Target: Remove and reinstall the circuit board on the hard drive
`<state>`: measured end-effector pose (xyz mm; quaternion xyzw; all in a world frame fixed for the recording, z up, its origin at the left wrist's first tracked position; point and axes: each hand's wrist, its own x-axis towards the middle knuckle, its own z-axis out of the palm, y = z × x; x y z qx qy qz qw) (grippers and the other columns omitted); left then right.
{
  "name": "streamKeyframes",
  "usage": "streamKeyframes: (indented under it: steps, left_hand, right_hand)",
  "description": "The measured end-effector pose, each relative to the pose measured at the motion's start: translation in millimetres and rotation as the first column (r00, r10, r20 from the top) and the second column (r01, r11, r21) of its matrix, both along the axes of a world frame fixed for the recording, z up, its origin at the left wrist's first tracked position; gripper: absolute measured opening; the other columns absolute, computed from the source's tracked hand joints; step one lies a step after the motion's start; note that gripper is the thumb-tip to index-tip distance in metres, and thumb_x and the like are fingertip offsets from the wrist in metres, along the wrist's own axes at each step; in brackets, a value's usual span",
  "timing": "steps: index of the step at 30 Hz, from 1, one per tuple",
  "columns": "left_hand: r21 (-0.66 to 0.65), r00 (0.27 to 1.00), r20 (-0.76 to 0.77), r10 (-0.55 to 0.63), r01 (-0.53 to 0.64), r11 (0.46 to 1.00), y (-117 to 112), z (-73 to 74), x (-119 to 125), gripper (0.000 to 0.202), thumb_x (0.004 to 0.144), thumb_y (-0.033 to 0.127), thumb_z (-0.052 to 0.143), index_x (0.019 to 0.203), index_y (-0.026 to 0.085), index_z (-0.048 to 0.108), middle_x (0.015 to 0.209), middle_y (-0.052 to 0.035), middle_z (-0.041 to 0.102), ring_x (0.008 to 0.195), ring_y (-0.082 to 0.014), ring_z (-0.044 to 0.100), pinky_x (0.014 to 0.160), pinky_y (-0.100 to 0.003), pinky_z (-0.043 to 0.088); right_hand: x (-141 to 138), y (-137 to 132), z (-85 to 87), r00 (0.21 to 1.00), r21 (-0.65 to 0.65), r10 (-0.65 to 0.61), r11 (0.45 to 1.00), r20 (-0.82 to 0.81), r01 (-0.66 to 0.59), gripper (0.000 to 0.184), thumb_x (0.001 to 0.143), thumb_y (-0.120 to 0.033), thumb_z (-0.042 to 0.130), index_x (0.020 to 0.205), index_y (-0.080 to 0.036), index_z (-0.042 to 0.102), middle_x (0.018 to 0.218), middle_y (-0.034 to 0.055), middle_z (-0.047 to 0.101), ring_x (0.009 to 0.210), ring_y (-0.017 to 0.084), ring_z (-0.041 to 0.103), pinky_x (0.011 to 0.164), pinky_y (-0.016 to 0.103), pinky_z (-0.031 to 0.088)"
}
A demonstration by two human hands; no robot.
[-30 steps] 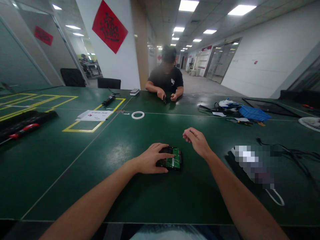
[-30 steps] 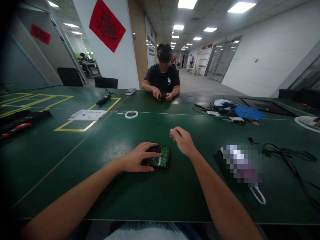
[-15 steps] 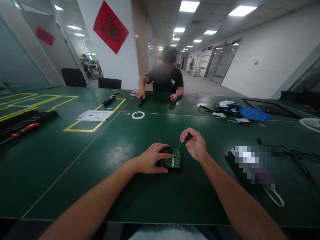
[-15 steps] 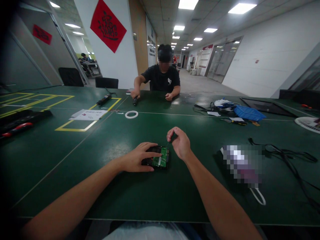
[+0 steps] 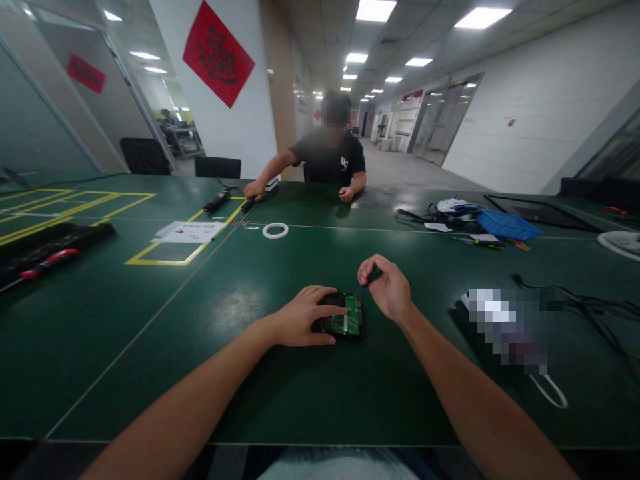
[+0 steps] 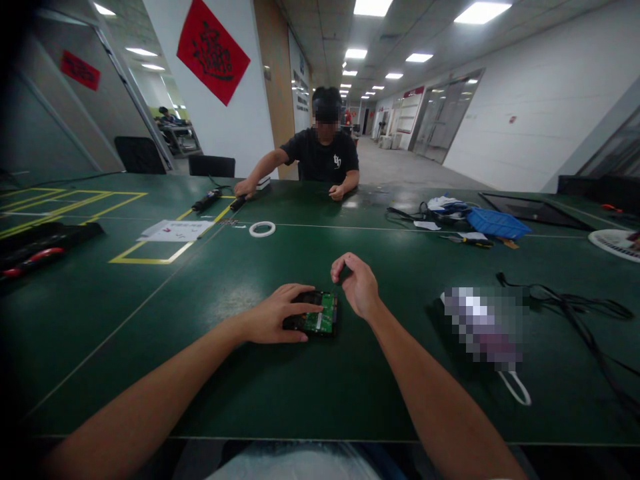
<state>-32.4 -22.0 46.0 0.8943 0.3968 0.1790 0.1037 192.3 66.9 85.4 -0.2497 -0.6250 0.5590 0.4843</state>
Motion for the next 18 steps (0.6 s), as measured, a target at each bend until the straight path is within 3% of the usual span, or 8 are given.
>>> streamKeyframes:
  steps: [8, 12, 15, 18]
  left_hand:
    - [-0.003, 1.0, -0.028, 0.003, -0.003, 1.0, -0.5, 2.0, 0.5, 0.069, 0.083, 0.058, 0.074, 0.146, 0.038, 0.052, 0.159, -0.0103, 0.034, 0.14, -0.0383, 0.039, 0.112, -0.057, 0.034]
    - [-0.009, 0.999, -0.032, 0.006, -0.006, 1.0, -0.9, 2.9, 0.2, 0.069, 0.083, 0.059, 0.073, 0.145, 0.039, 0.052, 0.159, -0.0101, 0.034, 0.14, -0.038, 0.038, 0.112, -0.057, 0.034]
    - [-0.007, 1.0, -0.029, 0.002, -0.002, 1.0, -0.8, 2.9, 0.0, 0.068, 0.083, 0.059, 0.073, 0.145, 0.038, 0.053, 0.159, -0.0103, 0.034, 0.141, -0.0379, 0.038, 0.113, -0.056, 0.034]
    - [-0.004, 1.0, -0.027, 0.0, -0.001, 1.0, -0.4, 2.1, -0.1, 0.068, 0.083, 0.058, 0.073, 0.145, 0.038, 0.052, 0.158, -0.0107, 0.034, 0.14, -0.0384, 0.038, 0.112, -0.056, 0.034]
  right_hand:
    - [-1.1, 0.1, -1.4, 1.0, 0.008, 0.009, 1.0, 0.023, -0.01, 0.031, 0.09, -0.048, 0.036, 0.076, -0.023, 0.049, 0.074, 0.0051, 0.05, 0.07, 0.02, 0.051, 0.068, 0.035, 0.047]
    - [1.1, 1.3, -1.2, 0.995, 0.033, -0.009, 0.999, 0.102, 0.006, 0.039, 0.09, -0.051, 0.032, 0.084, -0.022, 0.058, 0.079, 0.0078, 0.056, 0.075, 0.022, 0.055, 0.073, 0.036, 0.049]
    - [3.3, 2.5, -0.9, 0.992, 0.075, -0.026, 0.997, 0.126, 0.017, 0.037, 0.09, -0.047, 0.039, 0.089, -0.021, 0.065, 0.084, 0.0081, 0.06, 0.081, 0.022, 0.056, 0.08, 0.036, 0.049]
    - [2.2, 2.6, -0.3, 0.995, 0.087, -0.027, 0.996, 0.094, 0.019, 0.028, 0.087, -0.044, 0.048, 0.078, -0.021, 0.063, 0.084, 0.0073, 0.06, 0.084, 0.022, 0.057, 0.085, 0.036, 0.049]
